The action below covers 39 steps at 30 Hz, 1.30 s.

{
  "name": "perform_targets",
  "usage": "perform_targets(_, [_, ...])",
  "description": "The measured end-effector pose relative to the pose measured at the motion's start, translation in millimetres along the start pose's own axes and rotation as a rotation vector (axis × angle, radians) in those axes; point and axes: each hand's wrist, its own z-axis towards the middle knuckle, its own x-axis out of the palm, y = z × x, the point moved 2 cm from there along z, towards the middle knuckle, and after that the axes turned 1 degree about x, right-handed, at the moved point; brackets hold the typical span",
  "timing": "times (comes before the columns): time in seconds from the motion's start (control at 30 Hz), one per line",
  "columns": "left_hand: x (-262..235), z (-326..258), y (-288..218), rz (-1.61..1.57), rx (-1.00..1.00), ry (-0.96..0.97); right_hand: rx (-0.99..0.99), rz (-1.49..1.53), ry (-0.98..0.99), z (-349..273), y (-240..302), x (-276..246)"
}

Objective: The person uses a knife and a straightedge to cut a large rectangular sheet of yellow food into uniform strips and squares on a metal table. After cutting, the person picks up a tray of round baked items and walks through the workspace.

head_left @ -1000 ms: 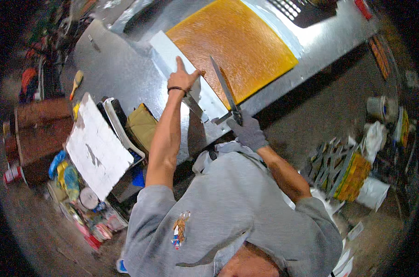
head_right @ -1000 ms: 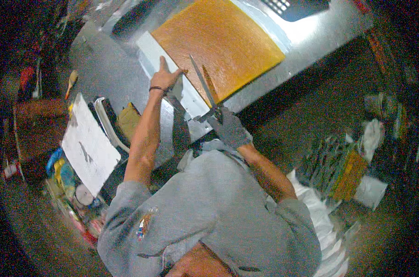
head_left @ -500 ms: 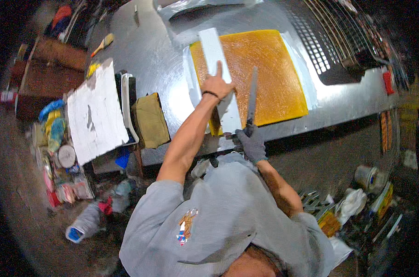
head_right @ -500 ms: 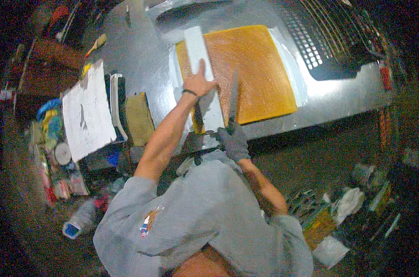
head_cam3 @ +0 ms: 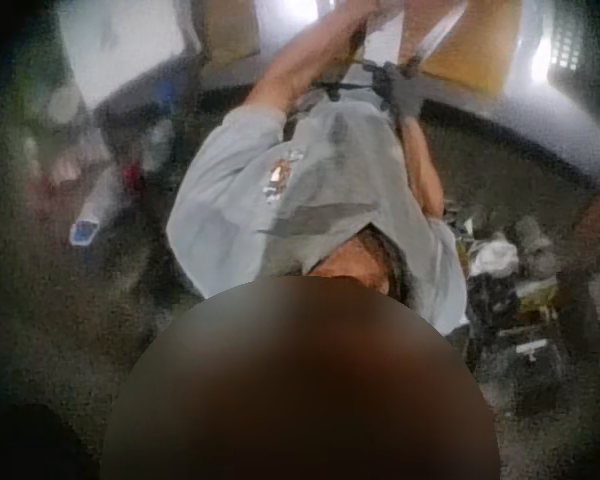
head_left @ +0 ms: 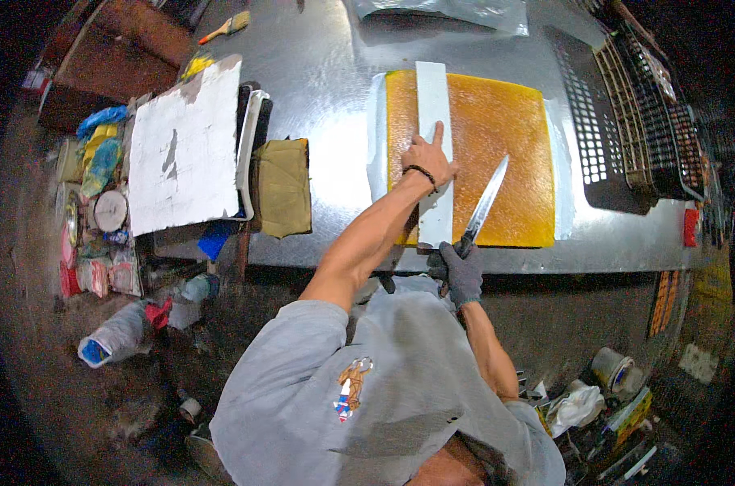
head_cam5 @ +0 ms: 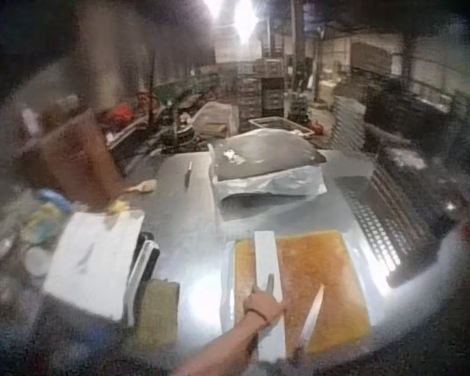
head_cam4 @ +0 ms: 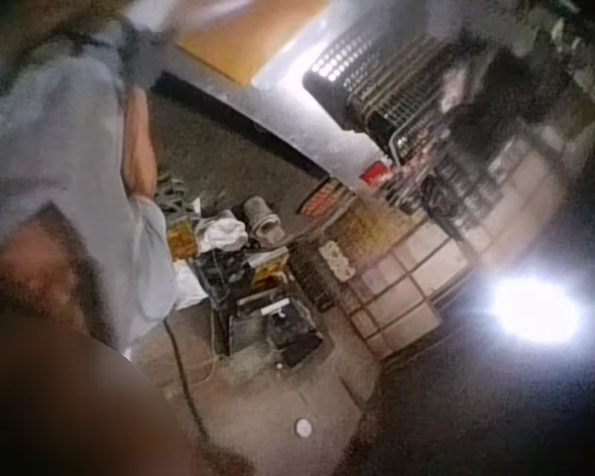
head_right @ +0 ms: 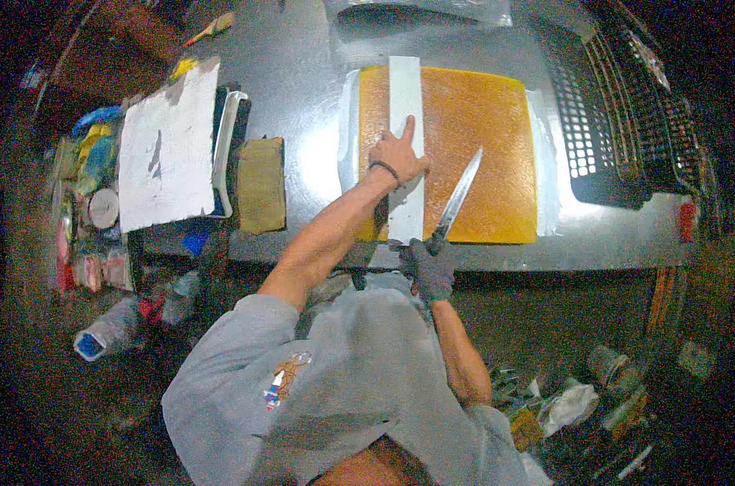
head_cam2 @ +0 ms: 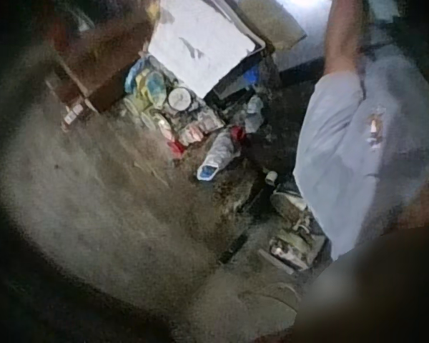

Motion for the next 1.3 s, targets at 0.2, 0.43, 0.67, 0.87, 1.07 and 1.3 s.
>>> perform_targets(0.2, [10,4,2,-0.008,0.016,-0.033,-0.032,0.073,-0.050,7,-14,-3])
perform_targets(0.43, [5,3,2,-0.042,0.034,0.013,-0.042,0.101,-0.093,22,-41,-7])
perform_targets(0.67, [5,5,8,-0.090,0.034,0.053,0.015,0.231,-0.161,-16,8,24])
perform_targets(0.87, [16,20,10,-0.086,0.041,0.079,-0.074,0.204,-0.145,-4,-8,13])
perform_targets(1.07, [15,27,10,-0.073,0.069,0.148,-0.072,0.190,-0.184,-23,18,25])
perform_targets(1.3, [12,31,13,0.025,0.122,0.149,-0.021,0.432,-0.069,-23,15,27])
